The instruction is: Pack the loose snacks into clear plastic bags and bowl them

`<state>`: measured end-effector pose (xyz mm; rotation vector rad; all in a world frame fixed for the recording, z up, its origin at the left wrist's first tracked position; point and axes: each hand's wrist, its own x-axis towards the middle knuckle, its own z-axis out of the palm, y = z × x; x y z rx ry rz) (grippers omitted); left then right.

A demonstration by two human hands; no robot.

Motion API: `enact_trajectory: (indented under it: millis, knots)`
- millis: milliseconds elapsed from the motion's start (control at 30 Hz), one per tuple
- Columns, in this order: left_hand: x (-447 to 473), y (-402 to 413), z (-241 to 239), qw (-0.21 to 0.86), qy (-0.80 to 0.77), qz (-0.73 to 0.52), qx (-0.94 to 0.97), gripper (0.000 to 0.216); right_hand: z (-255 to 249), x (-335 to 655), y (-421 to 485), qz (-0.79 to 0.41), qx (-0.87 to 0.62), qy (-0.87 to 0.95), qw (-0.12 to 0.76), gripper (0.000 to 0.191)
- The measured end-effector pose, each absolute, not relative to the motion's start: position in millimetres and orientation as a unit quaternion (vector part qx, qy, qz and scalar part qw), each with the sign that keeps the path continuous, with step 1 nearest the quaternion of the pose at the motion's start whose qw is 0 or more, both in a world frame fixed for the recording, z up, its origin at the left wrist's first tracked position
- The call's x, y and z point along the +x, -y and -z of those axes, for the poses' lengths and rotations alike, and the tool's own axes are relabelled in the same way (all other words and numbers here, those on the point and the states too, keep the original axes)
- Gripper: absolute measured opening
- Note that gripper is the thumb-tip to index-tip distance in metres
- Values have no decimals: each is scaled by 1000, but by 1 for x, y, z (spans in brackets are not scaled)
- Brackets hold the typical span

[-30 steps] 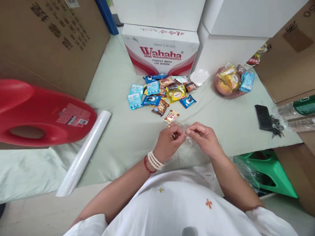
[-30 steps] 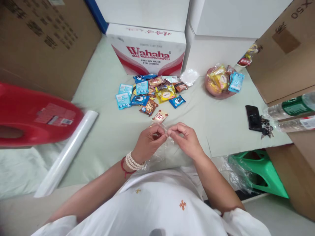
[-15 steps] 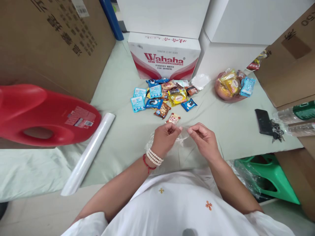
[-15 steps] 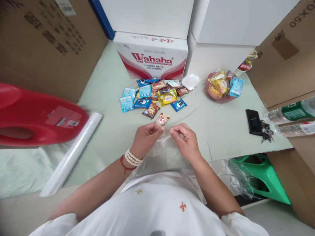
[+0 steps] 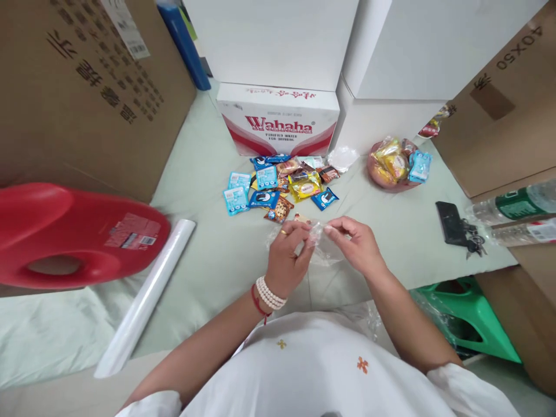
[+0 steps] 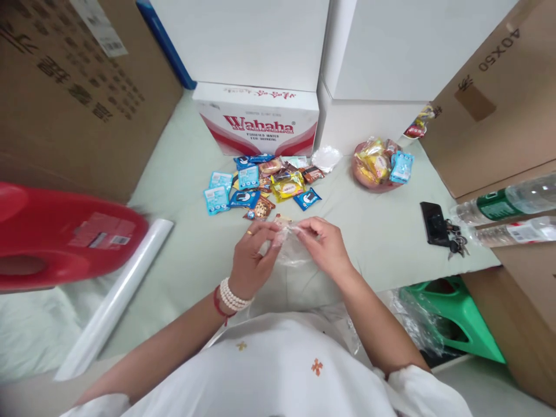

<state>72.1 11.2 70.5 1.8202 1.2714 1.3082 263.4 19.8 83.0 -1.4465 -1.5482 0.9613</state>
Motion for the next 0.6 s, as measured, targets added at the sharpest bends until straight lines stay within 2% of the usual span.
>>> enact_trajectory:
  millis: [100,167,267,367,433,533,567,600]
  knots:
    - [54,-8,-67,245,-528,-556,593,18,-79,259,-30,-383,-588,513,495,29]
    - [34,2,-57,260,-553,-572,547,18,-72,257,-28,-380,-590,481,525,28]
    - [2,25,-35,356,-564,-508,546,11,-59,253,-17,-408,-592,495,489,27]
    - [-19,46,-20,403,-572,-447,557,38,-46,247,-4,-405,-587,541,446,24]
    - [-20,49,-19,356,-602,-417,581,48,-41,242,2,-387,-581,572,431,23]
    - [-1,40,-27,228,-637,-351,648,62,-41,235,7,-374,-575,597,417,23]
    - [8,35,-30,193,-639,-332,667,63,-43,232,8,-372,-574,601,414,24]
    - [16,30,-33,167,-638,-318,681,55,-46,230,9,-370,-573,603,413,24]
